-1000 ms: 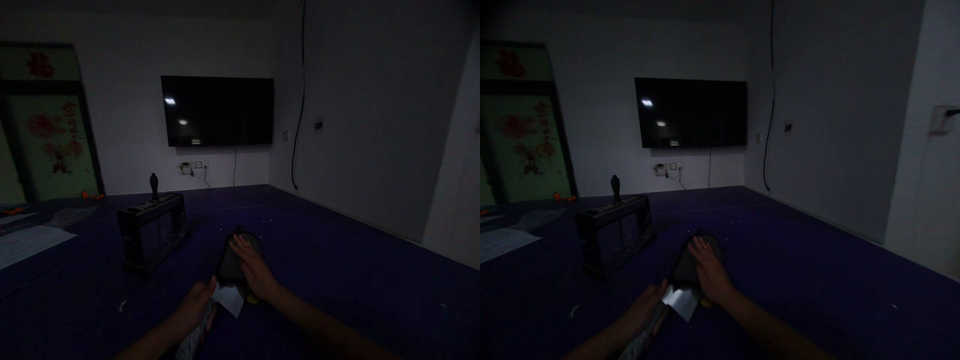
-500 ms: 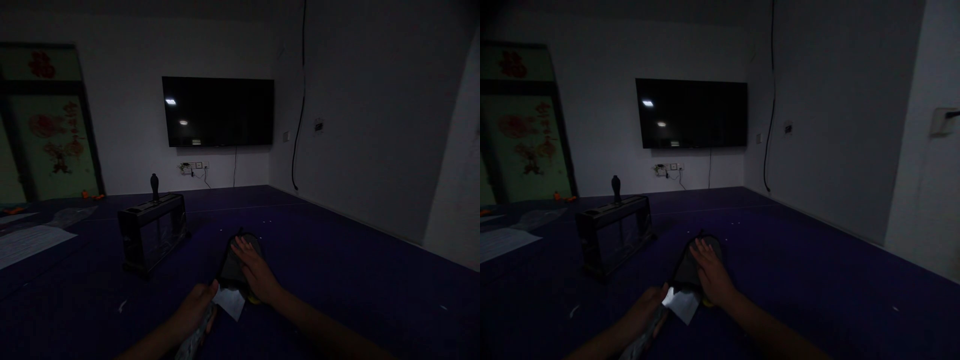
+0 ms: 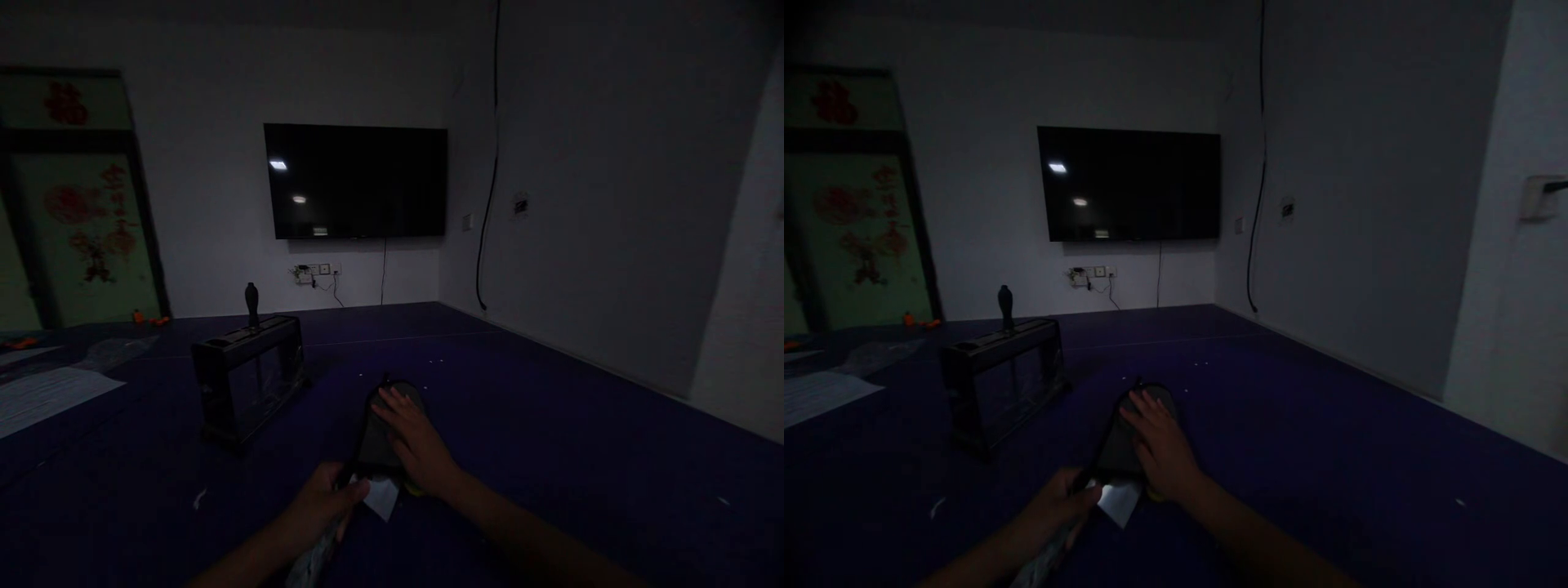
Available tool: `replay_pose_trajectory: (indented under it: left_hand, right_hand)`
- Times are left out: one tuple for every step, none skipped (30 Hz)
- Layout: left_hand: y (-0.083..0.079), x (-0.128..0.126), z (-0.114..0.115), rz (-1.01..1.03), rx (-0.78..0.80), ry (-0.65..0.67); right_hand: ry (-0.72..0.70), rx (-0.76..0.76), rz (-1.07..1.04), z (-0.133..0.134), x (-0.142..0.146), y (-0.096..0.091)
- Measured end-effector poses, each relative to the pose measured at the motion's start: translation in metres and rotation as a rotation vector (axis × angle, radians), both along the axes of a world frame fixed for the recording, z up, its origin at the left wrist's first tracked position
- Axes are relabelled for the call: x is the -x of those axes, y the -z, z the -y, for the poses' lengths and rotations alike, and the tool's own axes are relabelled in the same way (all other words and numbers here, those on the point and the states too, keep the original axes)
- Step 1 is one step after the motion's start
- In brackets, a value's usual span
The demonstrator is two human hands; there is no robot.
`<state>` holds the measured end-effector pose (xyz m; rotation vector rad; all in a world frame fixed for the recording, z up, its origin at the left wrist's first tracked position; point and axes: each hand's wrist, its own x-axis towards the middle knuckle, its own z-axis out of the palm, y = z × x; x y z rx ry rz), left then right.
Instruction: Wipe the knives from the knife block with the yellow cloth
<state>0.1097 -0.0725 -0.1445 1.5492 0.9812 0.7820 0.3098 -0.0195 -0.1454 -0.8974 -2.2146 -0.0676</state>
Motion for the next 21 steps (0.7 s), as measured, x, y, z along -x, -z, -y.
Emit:
replay_pose_trajectory:
  left_hand:
    - [-0.0006, 0.0001, 0.0003, -0.008, -0.004, 0.0]
    - [-0.0011, 0.0002, 0.0005, -0.016, -0.008, 0.003]
    - [-0.0014, 0.0002, 0.0004, -0.021, -0.01, 0.01]
    - [-0.0017, 0.0002, 0.0002, -0.024, -0.01, 0.019]
    - [-0.0018, 0.0001, -0.0001, -0.023, -0.012, 0.028]
    - [-0.0019, 0.0, -0.0005, -0.019, -0.015, 0.037]
    - [-0.0019, -0.0002, -0.0009, -0.013, -0.017, 0.041]
    - [-0.0018, -0.0003, -0.0011, -0.007, -0.017, 0.04]
    - [-0.0016, -0.0003, -0.0013, -0.003, -0.014, 0.037]
    - [-0.0012, -0.0003, -0.0013, 0.003, -0.01, 0.032]
    - [-0.0008, -0.0002, -0.0013, 0.007, -0.001, 0.028]
    - [-0.0001, 0.0, -0.0011, 0.009, 0.01, 0.025]
    - [0.0007, 0.0002, -0.001, 0.009, 0.019, 0.024]
    - [0.0016, 0.0005, -0.001, 0.008, 0.025, 0.025]
    - [0.0026, 0.0008, -0.0011, 0.007, 0.029, 0.028]
    - [0.0035, 0.0011, -0.0014, 0.007, 0.029, 0.032]
    - [0.0045, 0.0014, -0.0019, 0.009, 0.023, 0.035]
    - [0.0054, 0.0016, -0.0025, 0.01, 0.014, 0.037]
    - [0.0063, 0.0017, -0.0032, 0.009, 0.007, 0.036]
    - [0.0071, 0.0018, -0.0039, 0.005, 0.005, 0.035]
    - [0.0078, 0.0018, -0.0045, -0.001, 0.006, 0.032]
  right_hand:
    - [0.02, 0.001, -0.005, -0.0003, -0.0002, -0.0003]
    - [0.04, 0.003, -0.007, -0.0007, -0.0004, -0.0004]
    - [0.059, 0.005, -0.009, -0.0012, -0.0005, -0.0004]
    - [0.078, 0.006, -0.009, -0.0016, -0.0005, -0.0001]
    - [0.095, 0.008, -0.009, -0.0022, -0.0004, 0.0002]
    - [0.11, 0.009, -0.011, -0.0026, -0.0002, 0.0006]
    - [0.123, 0.01, -0.013, -0.0031, 0.0, 0.0011]
    - [0.135, 0.012, -0.016, -0.0035, 0.0003, 0.0015]
    - [0.147, 0.016, -0.02, -0.0038, 0.0006, 0.0019]
    - [0.155, 0.021, -0.022, -0.0041, 0.0009, 0.0022]
    - [0.16, 0.026, -0.023, -0.0044, 0.0011, 0.0024]
    - [0.163, 0.029, -0.025, -0.0046, 0.0013, 0.0026]
    - [0.164, 0.03, -0.026, -0.0047, 0.0014, 0.0028]
    - [0.163, 0.029, -0.03, -0.0048, 0.0015, 0.0029]
    - [0.16, 0.027, -0.034, -0.0049, 0.0015, 0.0031]
    - [0.157, 0.024, -0.038, -0.0049, 0.0015, 0.0033]
    - [0.152, 0.022, -0.043, -0.0049, 0.0015, 0.0036]
    - [0.145, 0.021, -0.046, -0.0048, 0.0015, 0.0038]
    - [0.138, 0.022, -0.047, -0.0048, 0.0015, 0.0041]
    - [0.132, 0.023, -0.049, -0.0048, 0.0015, 0.0045]
    - [0.127, 0.024, -0.048, -0.0048, 0.0016, 0.005]
